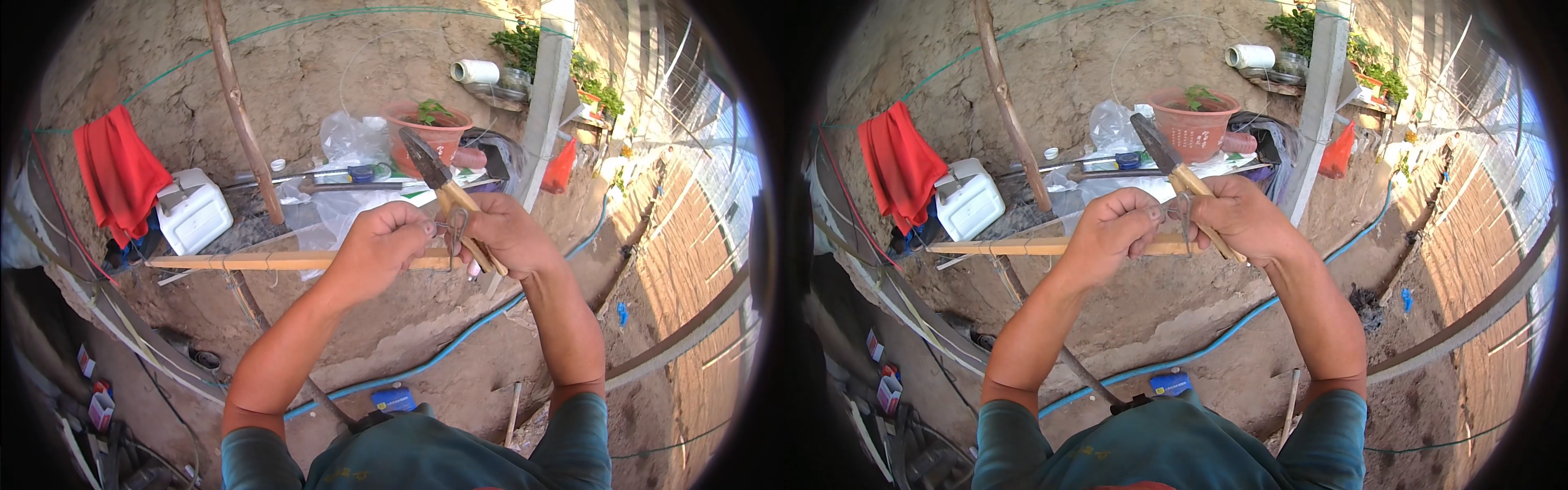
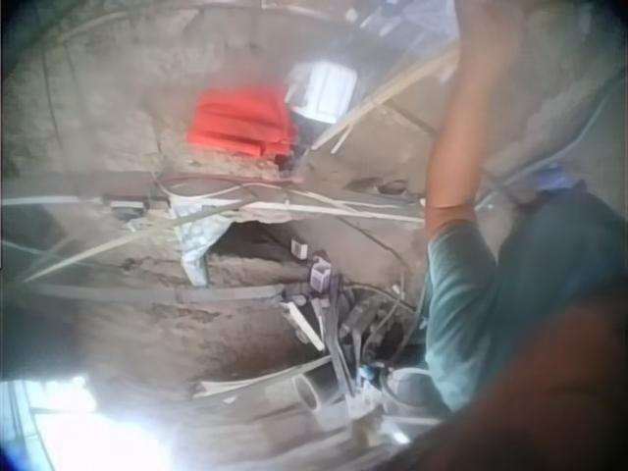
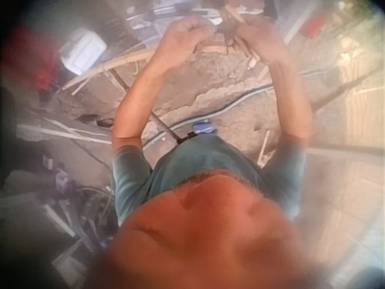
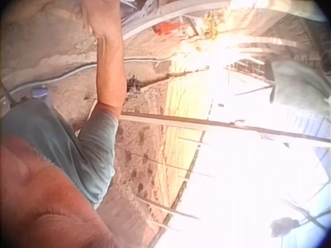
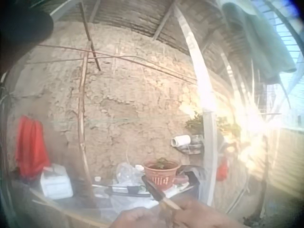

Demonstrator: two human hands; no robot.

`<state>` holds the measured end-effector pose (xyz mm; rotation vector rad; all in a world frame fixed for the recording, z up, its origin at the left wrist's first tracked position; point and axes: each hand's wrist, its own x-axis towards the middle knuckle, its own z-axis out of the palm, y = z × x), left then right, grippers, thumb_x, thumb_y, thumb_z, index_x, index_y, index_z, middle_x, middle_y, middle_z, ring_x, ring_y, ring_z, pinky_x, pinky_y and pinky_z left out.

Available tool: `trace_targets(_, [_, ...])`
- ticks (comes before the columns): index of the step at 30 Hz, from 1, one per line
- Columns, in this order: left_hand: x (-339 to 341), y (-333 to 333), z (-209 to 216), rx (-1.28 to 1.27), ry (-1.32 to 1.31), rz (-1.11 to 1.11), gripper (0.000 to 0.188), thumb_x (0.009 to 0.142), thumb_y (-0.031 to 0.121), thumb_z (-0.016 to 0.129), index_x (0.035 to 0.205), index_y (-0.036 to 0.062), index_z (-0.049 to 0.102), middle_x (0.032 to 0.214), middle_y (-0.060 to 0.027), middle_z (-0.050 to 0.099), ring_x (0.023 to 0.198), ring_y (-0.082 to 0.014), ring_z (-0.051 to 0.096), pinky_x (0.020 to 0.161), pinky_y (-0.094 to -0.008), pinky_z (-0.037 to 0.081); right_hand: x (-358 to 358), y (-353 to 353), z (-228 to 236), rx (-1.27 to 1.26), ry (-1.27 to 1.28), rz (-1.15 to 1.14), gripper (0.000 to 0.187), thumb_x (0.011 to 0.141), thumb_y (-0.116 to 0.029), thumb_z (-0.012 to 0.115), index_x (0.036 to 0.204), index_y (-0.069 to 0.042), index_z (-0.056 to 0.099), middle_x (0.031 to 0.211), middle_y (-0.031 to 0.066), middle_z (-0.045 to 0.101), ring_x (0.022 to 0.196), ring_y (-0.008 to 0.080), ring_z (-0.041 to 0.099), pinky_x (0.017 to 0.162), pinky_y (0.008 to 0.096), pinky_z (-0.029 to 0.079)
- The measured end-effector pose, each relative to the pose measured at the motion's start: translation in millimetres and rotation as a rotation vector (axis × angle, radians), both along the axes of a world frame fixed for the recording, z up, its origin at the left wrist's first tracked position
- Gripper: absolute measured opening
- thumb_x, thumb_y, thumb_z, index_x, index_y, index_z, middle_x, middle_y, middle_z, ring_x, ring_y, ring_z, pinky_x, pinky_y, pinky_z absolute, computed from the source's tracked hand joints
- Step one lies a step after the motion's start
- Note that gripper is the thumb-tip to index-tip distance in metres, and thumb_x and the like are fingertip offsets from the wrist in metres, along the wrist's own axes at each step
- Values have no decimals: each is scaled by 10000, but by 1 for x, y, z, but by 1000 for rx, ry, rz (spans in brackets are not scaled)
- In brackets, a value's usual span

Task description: The person uses pliers to bend and secure a metal wire around a small wooden piece, repeatedly adjusting the wire and wood to form a joint. The person holds the wood and wire with both hands while manipulating the pliers to tighten the connection.

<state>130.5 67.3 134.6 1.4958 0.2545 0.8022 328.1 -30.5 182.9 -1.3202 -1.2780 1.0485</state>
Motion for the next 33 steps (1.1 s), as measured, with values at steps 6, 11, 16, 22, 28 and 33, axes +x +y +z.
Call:
trace_targets(6, [2,-1,-3,80,22,58,94,1028,119,650,990,34,659,761,32,580,630,-45,494,543,-235,400,6,10,-7,-17,-47,-31,287,1022,-238,679,1051,47,702,772,65,685,591,109,651,502,232,529])
trace_targets(11, [2,-4,-7,110,-22,105,42,1013,73,671,994,39,655,782,56,577,666,-17,474,567,-218,385,-7,9,2,1,-70,-103,253,990,-200,666,939,46,698,731,65,660,580,114,609,513,263,492])
trace_targets(16, [4,-8,-5,187,-40,156,31,991,34,685,983,33,655,826,58,597,722,-10,490,619,-213,404,3,13,2,-65,-214,-134,256,964,-207,685,919,44,700,713,58,652,559,108,576,487,267,453])
trace_targets(22, [3,-15,-18,233,46,216,65,964,50,722,1000,24,675,868,15,649,742,-36,544,635,-233,446,11,13,-17,-46,-136,-220,268,955,-235,701,983,31,706,745,58,654,546,114,572,454,270,445])
trace_targets(28, [4,-7,-17,712,88,295,141,934,86,755,1038,31,677,978,-59,662,890,-177,621,800,-334,516,4,-13,-35,134,280,-350,213,972,-187,659,989,25,675,765,91,671,589,140,605,519,269,475])
trace_targets(33, [-2,-6,-27,1006,222,453,249,884,160,782,1096,67,693,1078,-118,661,1064,-350,614,947,-465,486,14,-37,-81,295,435,-519,201,1012,-171,633,1032,28,653,807,102,669,623,154,615,554,278,510])
